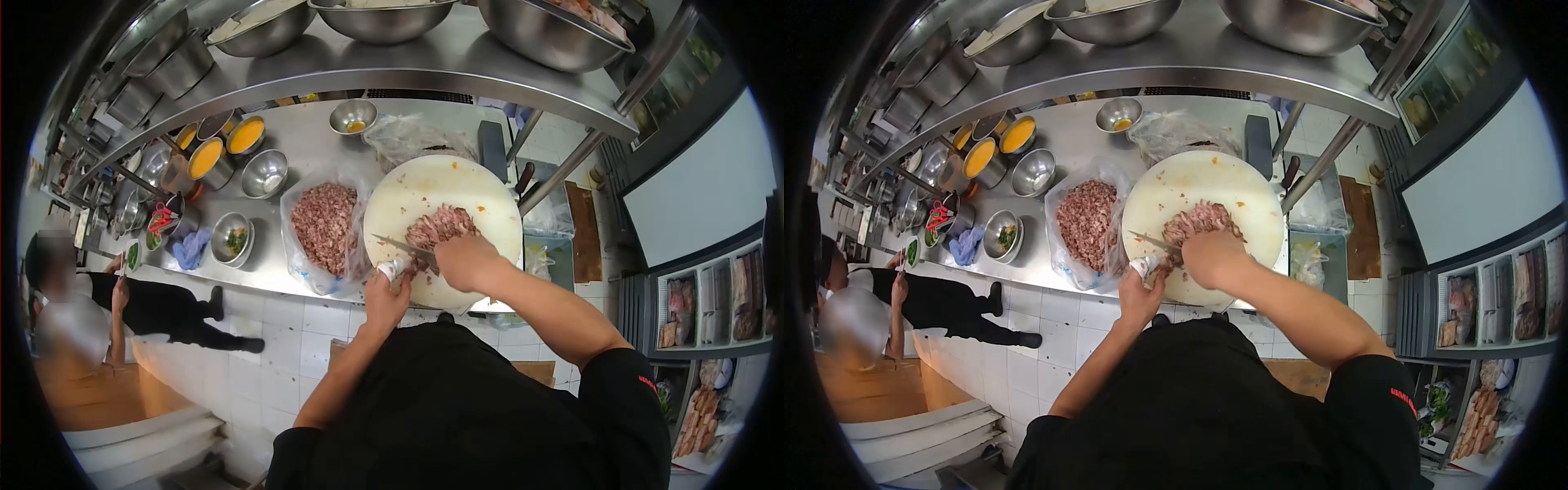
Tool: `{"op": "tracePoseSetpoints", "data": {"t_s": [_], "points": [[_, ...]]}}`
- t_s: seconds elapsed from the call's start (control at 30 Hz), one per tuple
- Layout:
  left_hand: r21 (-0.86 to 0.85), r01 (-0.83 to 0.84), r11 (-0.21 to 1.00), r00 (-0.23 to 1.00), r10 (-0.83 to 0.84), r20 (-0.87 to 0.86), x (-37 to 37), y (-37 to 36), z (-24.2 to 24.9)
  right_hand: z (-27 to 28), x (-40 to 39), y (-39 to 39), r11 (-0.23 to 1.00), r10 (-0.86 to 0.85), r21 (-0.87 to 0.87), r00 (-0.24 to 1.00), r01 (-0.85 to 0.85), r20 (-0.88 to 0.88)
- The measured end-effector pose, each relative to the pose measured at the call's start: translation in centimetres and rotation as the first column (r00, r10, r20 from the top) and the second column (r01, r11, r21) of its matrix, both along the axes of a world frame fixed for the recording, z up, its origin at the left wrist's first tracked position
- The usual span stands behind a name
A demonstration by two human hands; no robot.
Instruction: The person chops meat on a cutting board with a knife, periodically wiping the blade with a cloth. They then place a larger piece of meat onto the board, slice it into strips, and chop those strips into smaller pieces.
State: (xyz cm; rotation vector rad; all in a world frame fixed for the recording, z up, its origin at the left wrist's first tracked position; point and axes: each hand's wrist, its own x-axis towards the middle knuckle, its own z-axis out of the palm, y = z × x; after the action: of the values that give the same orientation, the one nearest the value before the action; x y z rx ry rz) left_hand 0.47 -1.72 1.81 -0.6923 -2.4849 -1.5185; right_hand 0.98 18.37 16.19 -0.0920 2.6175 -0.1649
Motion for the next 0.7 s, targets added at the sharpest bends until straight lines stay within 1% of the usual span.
{"op": "tracePoseSetpoints", "data": {"t_s": [0.03, 0.07, 0.13, 0.2, 0.23, 0.3, 0.33, 0.37, 0.4, 0.43, 0.5, 0.53, 0.6, 0.63, 0.67, 0.7], "points": [[0.038, -0.003, 0.999, 1.0, 0.003, 0.0, 0.1, -0.2, -0.2, -1.2, 0.6, -0.5, 1.0, -0.012, -0.029, 1.0, 0.012, -0.011], [0.033, -0.004, 0.999, 1.0, 0.004, 0.002, 0.2, -0.3, -0.3, -2.2, 0.9, -0.8, 0.998, -0.026, -0.06, 0.999, 0.025, -0.022], [0.018, -0.007, 1.0, 1.0, 0.008, -0.012, 0.1, -0.2, -1.2, -1.8, -0.7, -0.1, 0.999, -0.025, -0.046, 0.999, 0.024, -0.034], [-0.008, -0.023, 1.0, 1.0, 0.023, -0.02, 0.5, -0.5, -1.4, -0.7, -1.6, 0.0, 0.997, 0.048, -0.056, 0.997, -0.045, 0.061], [-0.026, -0.045, 0.999, 0.999, 0.045, -0.029, 0.1, -0.4, -1.3, 0.0, -1.4, -0.3, 0.997, 0.048, -0.056, 0.998, -0.045, 0.05], [-0.02, -0.029, 0.999, 0.999, 0.028, -0.042, 0.2, -0.5, -1.6, 0.7, 0.4, -1.4, 1.0, 0.003, -0.002, 1.0, -0.003, -0.02], [-0.011, -0.016, 1.0, 0.998, 0.015, -0.06, 0.2, -0.6, -1.7, -0.2, 0.2, -1.3, 1.0, 0.004, -0.006, 1.0, -0.004, -0.017], [-0.015, -0.016, 1.0, 0.998, 0.015, -0.059, 0.2, -0.7, -1.7, -1.6, -0.1, -1.0, 0.999, 0.015, -0.04, 1.0, -0.015, -0.011], [-0.014, -0.015, 1.0, 0.998, 0.014, -0.064, 0.2, -0.7, -1.7, -1.4, -0.2, -1.0, 0.997, 0.023, -0.072, 1.0, -0.024, -0.007], [-0.008, -0.019, 1.0, 0.997, 0.018, -0.071, 0.2, -0.6, -1.7, -0.9, -0.5, -0.9, 0.997, 0.027, -0.071, 1.0, -0.027, -0.009], [-0.022, -0.023, 0.999, 0.996, 0.021, -0.09, 0.4, -0.9, -1.4, 0.4, -1.1, -0.9, 0.993, 0.113, -0.052, 0.992, -0.11, 0.06], [-0.031, -0.03, 0.999, 0.994, 0.026, -0.105, 0.3, -0.9, -1.3, 0.2, -0.9, -1.2, 0.993, 0.112, -0.051, 0.992, -0.11, 0.057], [-0.028, -0.037, 0.999, 0.994, 0.034, -0.102, 0.5, -0.9, -1.5, -0.8, 0.5, -2.1, 0.999, 0.025, -0.041, 0.998, -0.027, -0.066], [-0.022, -0.044, 0.999, 0.994, 0.042, -0.105, 0.5, -0.9, -1.6, -1.3, 0.2, -2.0, 0.999, 0.024, -0.042, 0.998, -0.027, -0.064], [-0.022, -0.043, 0.999, 0.994, 0.041, -0.104, 0.5, -0.9, -1.7, -1.8, -0.4, -1.6, 0.998, 0.025, -0.058, 0.999, -0.027, -0.024], [-0.01, -0.041, 0.999, 0.994, 0.039, -0.103, 0.3, -0.8, -1.8, -1.3, -0.8, -1.5, 0.997, 0.03, -0.071, 0.999, -0.029, 0.016]]}}
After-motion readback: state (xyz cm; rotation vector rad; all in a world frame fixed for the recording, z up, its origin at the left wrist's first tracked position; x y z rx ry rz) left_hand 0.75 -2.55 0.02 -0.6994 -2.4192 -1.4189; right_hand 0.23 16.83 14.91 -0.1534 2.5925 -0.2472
